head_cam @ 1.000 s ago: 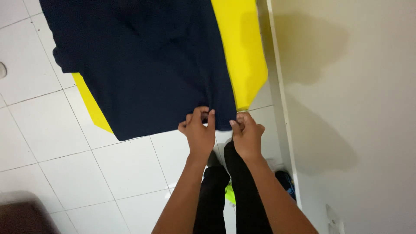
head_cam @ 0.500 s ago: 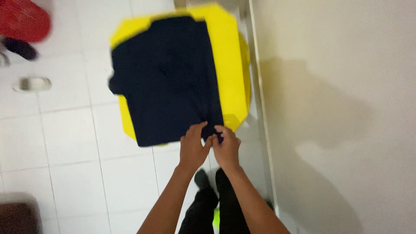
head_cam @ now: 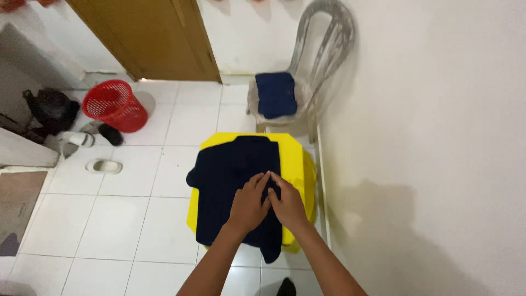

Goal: Fold a dark blue polo shirt on a yellow stool.

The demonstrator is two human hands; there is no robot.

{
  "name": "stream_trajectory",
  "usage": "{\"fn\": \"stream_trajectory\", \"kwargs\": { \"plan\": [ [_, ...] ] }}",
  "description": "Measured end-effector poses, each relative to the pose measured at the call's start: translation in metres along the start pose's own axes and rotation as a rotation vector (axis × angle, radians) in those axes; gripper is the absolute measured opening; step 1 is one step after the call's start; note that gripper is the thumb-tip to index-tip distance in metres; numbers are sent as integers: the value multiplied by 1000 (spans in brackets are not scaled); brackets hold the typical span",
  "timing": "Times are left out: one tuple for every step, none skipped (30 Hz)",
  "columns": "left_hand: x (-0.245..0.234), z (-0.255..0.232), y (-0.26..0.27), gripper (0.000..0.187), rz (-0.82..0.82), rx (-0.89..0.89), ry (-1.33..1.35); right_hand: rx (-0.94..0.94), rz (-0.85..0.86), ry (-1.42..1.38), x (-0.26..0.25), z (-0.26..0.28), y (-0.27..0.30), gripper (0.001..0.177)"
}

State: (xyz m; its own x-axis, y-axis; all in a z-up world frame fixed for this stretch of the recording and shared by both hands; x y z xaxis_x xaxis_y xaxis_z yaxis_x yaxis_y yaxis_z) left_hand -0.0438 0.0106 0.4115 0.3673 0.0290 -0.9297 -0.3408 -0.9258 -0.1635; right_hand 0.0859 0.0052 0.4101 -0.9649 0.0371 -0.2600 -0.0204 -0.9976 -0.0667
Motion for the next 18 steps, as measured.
{"fn": "stream_trajectory", "kwargs": {
  "plan": [
    [-10, -1, -4, 66, -11, -3, -1, -10, 5, 2, -2, 9, -4, 48],
    [-19, -1, -8, 67, -26, 2, 2, -31, 19, 26, -3, 17, -9, 48],
    [-26, -4, -12, 67, -40, 9, 11, -48, 32, 55, -7, 25, -13, 48],
    [-35, -8, -15, 67, -50, 7, 16, -56, 35, 62, -9, 30, -16, 48],
    [-44, -9, -22, 68, -52, -5, 3, -89, 35, 78, -11, 37, -23, 48],
    [-54, -8, -30, 68, -54, -17, -9, -123, 34, 94, -13, 45, -32, 48],
    [-61, -7, -33, 68, -65, -26, -7, -132, 44, 99, -14, 53, -36, 48],
    [-67, -5, -36, 68, -72, -22, -8, -175, 47, 105, -14, 63, -41, 50],
    [-72, 0, -38, 68, -73, -20, -14, -214, 51, 105, -11, 71, -45, 53],
    [-74, 5, -41, 68, -77, -31, -16, -218, 62, 103, -12, 70, -52, 53],
    [-78, 9, -47, 69, -108, -23, 3, -260, 51, 119, -13, 71, -60, 51],
    [-81, 13, -54, 70, -140, -16, 23, -303, 39, 134, -16, 71, -69, 50],
    [-82, 19, -59, 70, -138, -14, 23, -301, 37, 134, -15, 72, -73, 50],
    [-83, 25, -65, 69, -146, -16, 44, -312, 42, 137, -13, 72, -79, 50],
    [-82, 29, -73, 69, -151, -12, 72, -319, 42, 146, -15, 72, -84, 49],
    [-76, 35, -81, 69, -147, -5, 80, -313, 35, 153, -15, 68, -90, 49],
    [-69, 41, -92, 67, -152, 22, 94, -267, 24, 194, -16, 60, -99, 50],
    [-62, 47, -103, 66, -158, 50, 107, -221, 14, 234, -17, 52, -107, 51]
  ]
}}
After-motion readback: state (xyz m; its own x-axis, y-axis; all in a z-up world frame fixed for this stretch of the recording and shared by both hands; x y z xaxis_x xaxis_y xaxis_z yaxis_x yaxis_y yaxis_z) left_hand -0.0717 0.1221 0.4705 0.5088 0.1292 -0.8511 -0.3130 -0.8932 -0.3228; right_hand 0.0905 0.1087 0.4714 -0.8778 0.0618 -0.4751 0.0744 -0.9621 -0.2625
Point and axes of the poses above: each hand's wrist, its own y-axis away from the middle knuckle, its own x-axis out of the palm, z = x × y, the point moved 6 cm from there along -y, towards the middle knuckle, and after that the axes turned 13 degrees about -y, right-handed, at the moved point
